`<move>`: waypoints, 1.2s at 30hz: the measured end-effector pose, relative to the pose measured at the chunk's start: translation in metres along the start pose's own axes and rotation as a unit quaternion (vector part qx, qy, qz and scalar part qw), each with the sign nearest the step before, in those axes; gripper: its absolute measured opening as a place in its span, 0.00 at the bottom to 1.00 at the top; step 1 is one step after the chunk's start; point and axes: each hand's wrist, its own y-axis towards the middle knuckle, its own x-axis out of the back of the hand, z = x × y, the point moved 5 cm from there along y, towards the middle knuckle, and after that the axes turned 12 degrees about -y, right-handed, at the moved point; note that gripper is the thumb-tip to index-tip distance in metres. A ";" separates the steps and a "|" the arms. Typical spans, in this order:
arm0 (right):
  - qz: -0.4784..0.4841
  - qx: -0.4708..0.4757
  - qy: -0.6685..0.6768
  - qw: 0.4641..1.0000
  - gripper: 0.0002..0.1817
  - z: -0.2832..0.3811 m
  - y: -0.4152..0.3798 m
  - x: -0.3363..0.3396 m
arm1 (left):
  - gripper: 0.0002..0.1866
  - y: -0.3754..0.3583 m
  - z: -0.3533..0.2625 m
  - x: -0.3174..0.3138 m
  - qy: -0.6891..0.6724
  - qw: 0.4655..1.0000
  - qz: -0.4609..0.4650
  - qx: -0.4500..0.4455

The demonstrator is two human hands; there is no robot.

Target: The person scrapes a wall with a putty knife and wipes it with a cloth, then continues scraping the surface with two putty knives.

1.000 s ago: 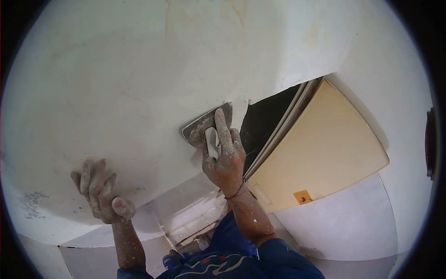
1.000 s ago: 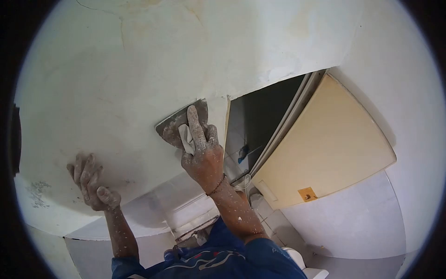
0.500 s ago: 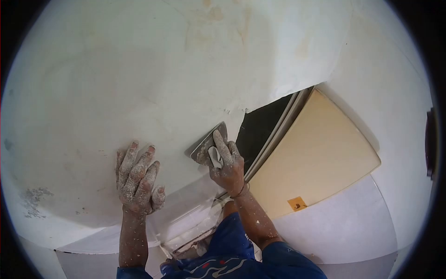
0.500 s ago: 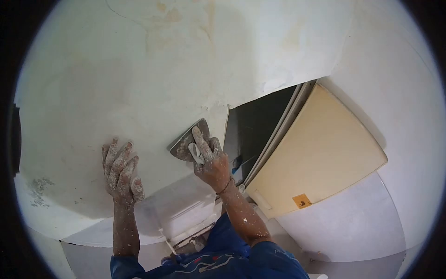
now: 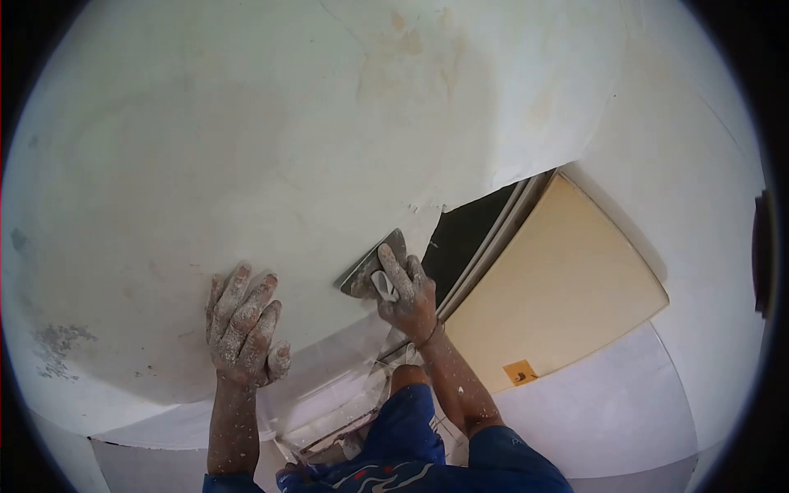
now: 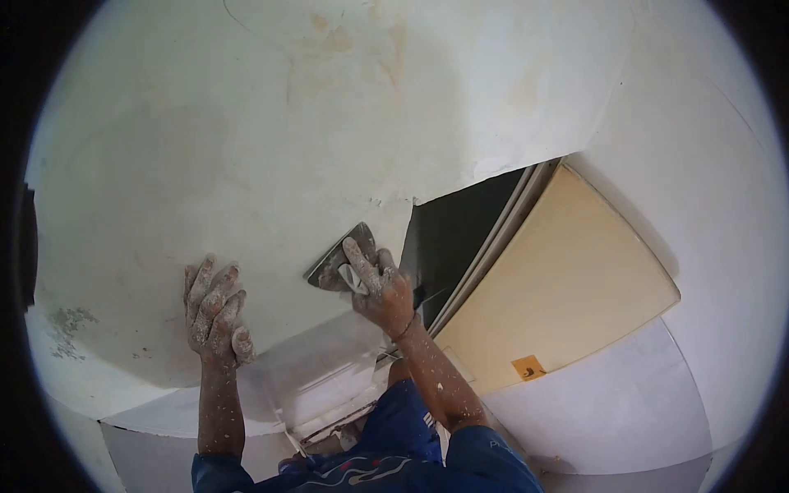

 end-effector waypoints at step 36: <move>0.013 -0.228 0.010 0.974 0.30 -0.007 0.008 0.019 | 0.21 -0.002 -0.007 -0.029 -0.003 0.999 0.036 0.027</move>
